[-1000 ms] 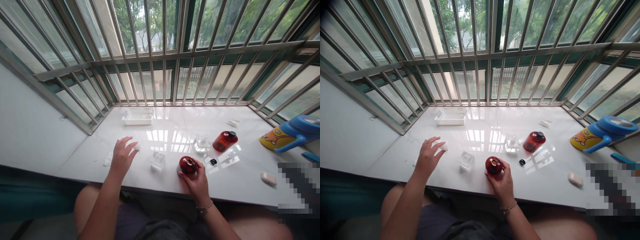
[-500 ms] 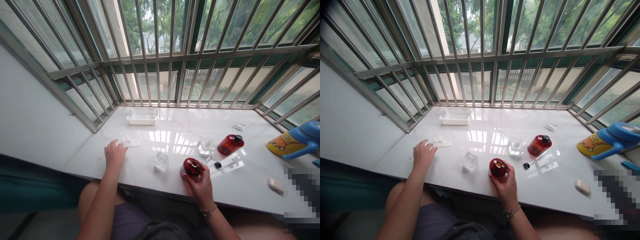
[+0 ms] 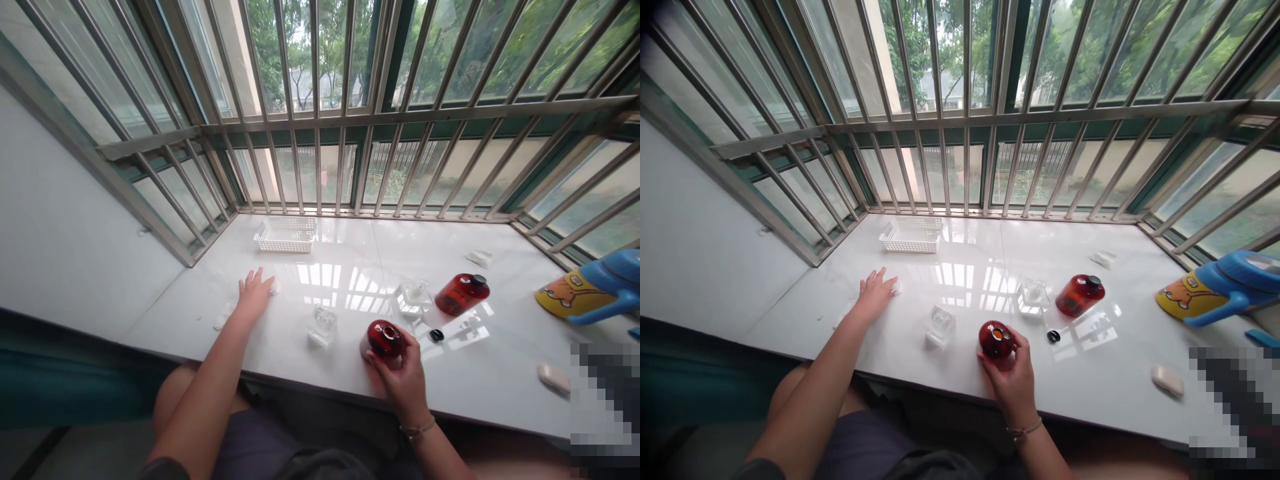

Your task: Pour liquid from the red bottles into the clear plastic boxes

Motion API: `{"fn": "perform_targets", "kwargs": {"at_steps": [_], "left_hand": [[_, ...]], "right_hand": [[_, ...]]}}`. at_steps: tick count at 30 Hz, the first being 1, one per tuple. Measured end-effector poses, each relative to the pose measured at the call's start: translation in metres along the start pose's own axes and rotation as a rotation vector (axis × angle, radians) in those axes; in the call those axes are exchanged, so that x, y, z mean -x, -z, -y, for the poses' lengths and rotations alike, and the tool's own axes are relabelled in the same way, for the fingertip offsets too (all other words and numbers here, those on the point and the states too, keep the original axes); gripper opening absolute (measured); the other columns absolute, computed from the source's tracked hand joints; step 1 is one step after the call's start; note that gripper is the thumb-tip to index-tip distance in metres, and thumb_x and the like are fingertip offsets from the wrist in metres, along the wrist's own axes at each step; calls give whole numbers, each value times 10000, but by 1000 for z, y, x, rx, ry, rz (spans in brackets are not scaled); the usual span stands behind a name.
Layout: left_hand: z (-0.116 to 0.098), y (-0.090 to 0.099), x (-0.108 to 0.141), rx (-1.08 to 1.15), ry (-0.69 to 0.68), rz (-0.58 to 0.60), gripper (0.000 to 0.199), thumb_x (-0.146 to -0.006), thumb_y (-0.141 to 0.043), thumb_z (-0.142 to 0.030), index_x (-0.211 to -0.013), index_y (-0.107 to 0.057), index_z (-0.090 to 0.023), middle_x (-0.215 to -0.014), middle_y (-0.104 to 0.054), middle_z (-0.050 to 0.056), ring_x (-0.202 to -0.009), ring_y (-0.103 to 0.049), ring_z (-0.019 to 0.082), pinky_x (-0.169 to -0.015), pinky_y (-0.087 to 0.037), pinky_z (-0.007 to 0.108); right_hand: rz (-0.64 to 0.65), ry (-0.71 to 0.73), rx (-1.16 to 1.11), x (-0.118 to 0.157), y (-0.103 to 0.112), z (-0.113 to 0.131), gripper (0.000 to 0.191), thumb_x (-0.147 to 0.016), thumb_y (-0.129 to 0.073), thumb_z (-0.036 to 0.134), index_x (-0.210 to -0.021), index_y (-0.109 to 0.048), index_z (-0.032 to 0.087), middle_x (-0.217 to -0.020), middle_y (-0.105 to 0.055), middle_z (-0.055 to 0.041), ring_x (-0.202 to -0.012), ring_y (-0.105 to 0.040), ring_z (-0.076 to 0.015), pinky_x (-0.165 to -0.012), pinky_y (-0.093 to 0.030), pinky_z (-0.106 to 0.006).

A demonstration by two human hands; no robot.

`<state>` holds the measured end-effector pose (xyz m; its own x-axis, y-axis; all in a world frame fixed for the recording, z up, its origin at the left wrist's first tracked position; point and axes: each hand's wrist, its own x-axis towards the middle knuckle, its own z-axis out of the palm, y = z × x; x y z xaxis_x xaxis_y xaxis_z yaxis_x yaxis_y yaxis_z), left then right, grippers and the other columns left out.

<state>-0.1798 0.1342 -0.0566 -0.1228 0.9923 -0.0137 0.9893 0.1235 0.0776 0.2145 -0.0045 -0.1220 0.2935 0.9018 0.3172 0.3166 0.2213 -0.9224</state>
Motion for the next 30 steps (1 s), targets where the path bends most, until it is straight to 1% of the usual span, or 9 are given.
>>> {"fn": "perform_targets", "kwargs": {"at_steps": [4,7,11,13,15,18,24,27,30], "left_hand": [[3,6,14,67,-5,56,788,-923,-664,-138,-1674,-436,-219,-1809,-242,198,-1675,-213,459,-1315,-264,705],[-6,18,37,132,-50,30,747,-959,-607,-192,-1678,-407,-172,-1820,-217,184,-1703,-153,392,-1356,-263,595],[-34,29,75,468,-253,-29,588,-1065,-548,-407,-1630,-471,-264,-1805,-308,90,-1700,-216,303,-1370,-284,535],[-51,27,91,600,-363,61,704,-1016,-668,-508,-1650,-437,-307,-1795,-337,77,-1685,-268,302,-1371,-290,535],[-69,19,100,657,-423,150,887,-912,-821,-503,-1671,-403,-316,-1790,-346,87,-1682,-275,310,-1379,-277,537],[-89,4,102,694,-429,188,1043,-786,-948,-374,-1673,-402,-308,-1774,-375,104,-1678,-284,323,-1380,-278,542],[-102,-5,94,768,-380,124,931,-700,-987,-260,-1531,-566,-258,-1569,-592,131,-1506,-534,348,-1293,-425,525],[-99,-2,95,788,-371,127,830,-661,-1002,-251,-1407,-636,-251,-1475,-649,116,-1427,-598,354,-1247,-471,516],[-94,-2,100,811,-311,156,803,-655,-1000,-271,-1371,-635,-264,-1416,-689,100,-1350,-657,352,-1197,-513,511]], "right_hand": [[-9,15,14,0,1,1,783,-807,-899,545,-1436,-567,216,-1374,-651,-163,-1173,-686,-331,-991,-615,-519],[-9,7,17,0,1,-1,790,-799,-902,553,-1430,-568,215,-1381,-649,-167,-1174,-684,-335,-988,-613,-524],[-8,-12,19,0,1,-2,808,-790,-903,556,-1440,-565,215,-1404,-642,-173,-1207,-677,-350,-1026,-595,-556],[12,-5,12,-1,0,-1,804,-806,-892,548,-1456,-557,215,-1412,-644,-177,-1225,-678,-355,-1030,-599,-557],[55,14,11,-4,0,1,783,-832,-875,532,-1472,-551,219,-1418,-653,-177,-1244,-680,-359,-1035,-604,-553],[161,26,20,-13,-1,8,748,-872,-848,506,-1499,-537,240,-1450,-653,-169,-1294,-672,-361,-1092,-579,-571],[415,-7,9,-36,-12,23,779,-952,-768,474,-1623,-417,293,-1558,-607,-146,-1377,-648,-344,-1185,-511,-590],[475,-8,-4,-42,-18,25,772,-979,-736,452,-1648,-383,299,-1586,-583,-142,-1397,-636,-331,-1202,-499,-587],[444,55,51,-42,-20,27,845,-960,-772,475,-1667,-354,278,-1662,-491,-163,-1500,-536,-356,-1252,-438,-625]]}}
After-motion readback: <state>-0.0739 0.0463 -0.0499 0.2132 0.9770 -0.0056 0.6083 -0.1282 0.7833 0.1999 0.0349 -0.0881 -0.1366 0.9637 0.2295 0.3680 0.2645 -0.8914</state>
